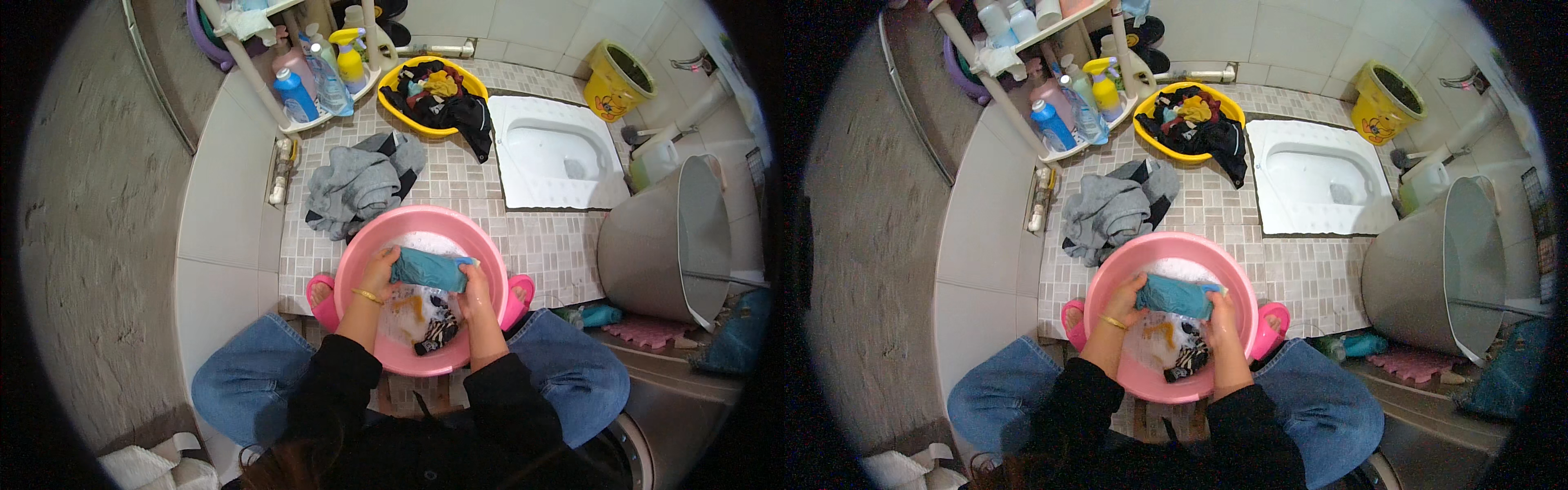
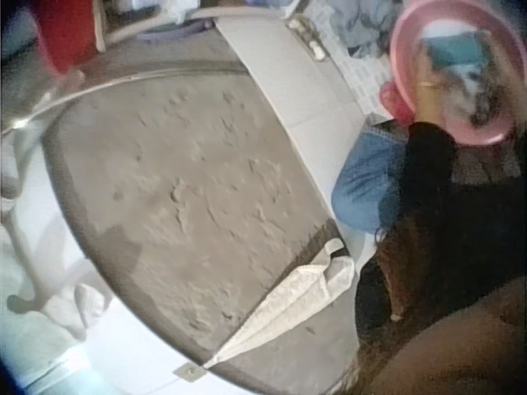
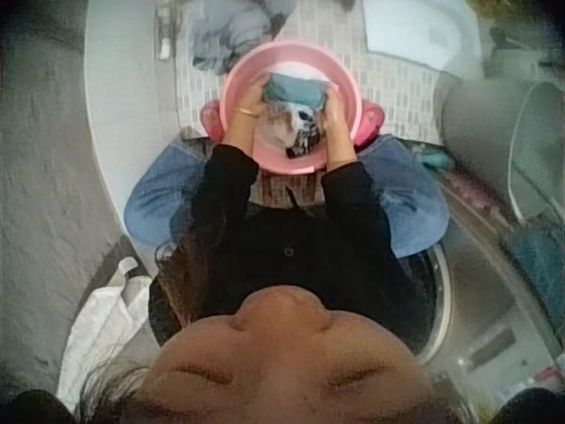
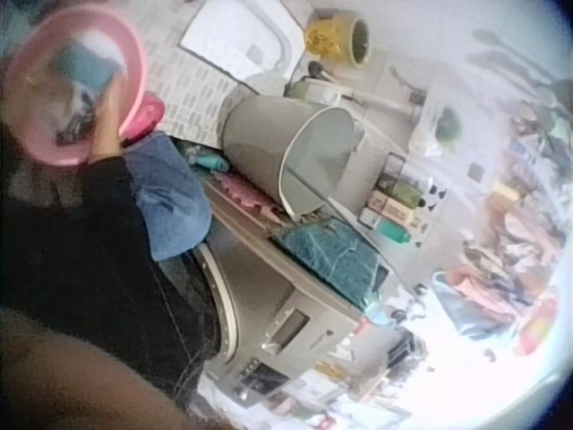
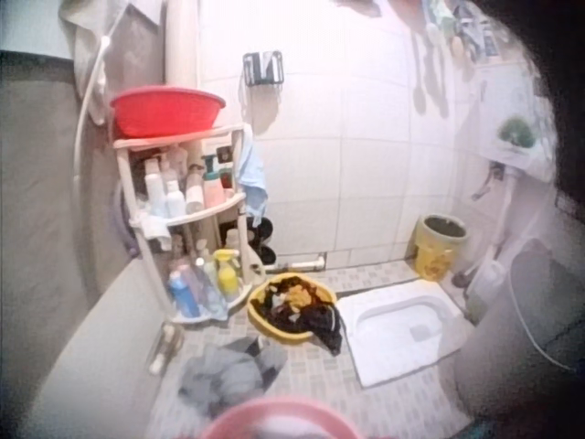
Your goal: The person sits on the floor and hand-washes several small clothing items in a pink basin filled with soapy water. They scrub and rinse a striped sock, a yellow cloth, and a blue cloth one by one, squeezing out water between items.
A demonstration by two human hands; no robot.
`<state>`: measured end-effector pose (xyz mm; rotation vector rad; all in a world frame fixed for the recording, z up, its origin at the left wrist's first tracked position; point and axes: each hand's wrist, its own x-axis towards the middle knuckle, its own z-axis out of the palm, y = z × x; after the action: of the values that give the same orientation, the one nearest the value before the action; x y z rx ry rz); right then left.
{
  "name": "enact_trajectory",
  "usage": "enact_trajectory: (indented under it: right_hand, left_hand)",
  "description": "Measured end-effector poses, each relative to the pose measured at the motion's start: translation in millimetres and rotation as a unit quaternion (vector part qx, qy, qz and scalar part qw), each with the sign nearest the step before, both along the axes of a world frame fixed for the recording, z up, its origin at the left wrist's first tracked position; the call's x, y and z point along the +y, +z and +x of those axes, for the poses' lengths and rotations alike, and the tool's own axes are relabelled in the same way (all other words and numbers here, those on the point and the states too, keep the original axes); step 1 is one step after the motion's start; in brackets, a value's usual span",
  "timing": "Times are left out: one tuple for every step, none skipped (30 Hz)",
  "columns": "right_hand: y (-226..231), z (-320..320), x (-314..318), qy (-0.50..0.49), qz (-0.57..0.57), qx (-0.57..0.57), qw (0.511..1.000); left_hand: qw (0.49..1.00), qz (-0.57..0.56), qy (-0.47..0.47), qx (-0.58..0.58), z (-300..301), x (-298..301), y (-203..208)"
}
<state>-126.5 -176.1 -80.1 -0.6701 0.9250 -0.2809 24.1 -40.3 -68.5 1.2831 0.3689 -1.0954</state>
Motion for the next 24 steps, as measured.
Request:
enact_trajectory:
  right_hand:
    - [1,5,5,-0.014,-0.051,0.045,0.998]
    - [4,16,11,-0.022,-0.102,0.084,0.991]
    - [-5,13,11,0.013,-0.215,0.129,0.968]
    - [-17,9,13,0.047,-0.325,0.174,0.928]
    - [-24,11,15,0.083,-0.427,0.214,0.875]
    - [-7,16,22,0.158,-0.452,0.284,0.831]
    - [-2,17,29,0.231,-0.522,0.288,0.769]
    - [3,17,31,0.317,-0.51,0.309,0.738]
    - [6,17,32,0.4,-0.494,0.326,0.7]
    - [-9,10,35,0.398,-0.555,0.3,0.667]
    - [-12,3,27,0.364,-0.498,0.317,0.721]
    - [-6,9,23,0.329,-0.444,0.318,0.77]
    - [-2,11,21,0.293,-0.387,0.317,0.814]
    - [-41,4,14,0.24,-0.335,0.263,0.873]
    - [-49,8,18,0.166,-0.242,0.196,0.936]
    - [-53,14,22,0.091,-0.14,0.123,0.978]
    - [-57,14,20,0.009,-0.036,0.056,0.998]
    - [-53,14,20,-0.01,0.08,0.004,0.997]
    - [-63,3,17,-0.017,0.135,-0.049,0.989]
    - [-77,-3,13,-0.022,0.189,-0.108,0.976]
    - [-91,-11,11,-0.029,0.241,-0.167,0.956]
    - [-78,-2,17,-0.028,0.238,-0.143,0.96]
    - [-66,10,29,-0.029,0.234,-0.118,0.965]
    - [-40,24,42,-0.027,0.228,-0.094,0.969]
  left_hand:
    - [0.985,0.074,-0.067,-0.142,4,-2,-6]
    - [0.939,0.149,-0.124,-0.283,11,1,-19]
    - [0.866,0.213,-0.184,-0.413,11,-4,-25]
    - [0.83,0.251,-0.186,-0.462,4,-9,-33]
    - [0.789,0.292,-0.182,-0.509,-8,-15,-37]
    - [0.743,0.338,-0.174,-0.551,-18,-14,-45]
    - [0.684,0.336,-0.264,-0.591,-30,-13,-53]
    - [0.617,0.328,-0.356,-0.62,-45,-13,-56]
    - [0.542,0.317,-0.442,-0.641,-51,-15,-58]
    - [0.577,0.343,-0.425,-0.607,-41,-15,-61]
    - [0.614,0.354,-0.419,-0.568,-34,-22,-41]
    - [0.646,0.377,-0.403,-0.528,-26,-21,-25]
    - [0.655,0.367,-0.376,-0.544,-32,-19,-31]
    - [0.661,0.346,-0.346,-0.569,-45,-27,-35]
    - [0.664,0.341,-0.313,-0.587,-52,-23,-41]
    - [0.706,0.166,-0.286,-0.627,-60,-20,-40]
    - [0.736,0.125,-0.274,-0.606,-71,-23,-24]
    - [0.766,0.093,-0.261,-0.581,-83,-18,-2]
    - [0.771,0.091,-0.271,-0.57,-100,-21,19]
    - [0.773,0.091,-0.279,-0.563,-113,-27,40]
    - [0.775,0.09,-0.287,-0.556,-121,-33,51]
    - [0.777,0.111,-0.261,-0.562,-117,-37,53]
    - [0.778,0.131,-0.235,-0.568,-113,-41,54]
    - [0.778,0.15,-0.206,-0.574,-107,-45,56]
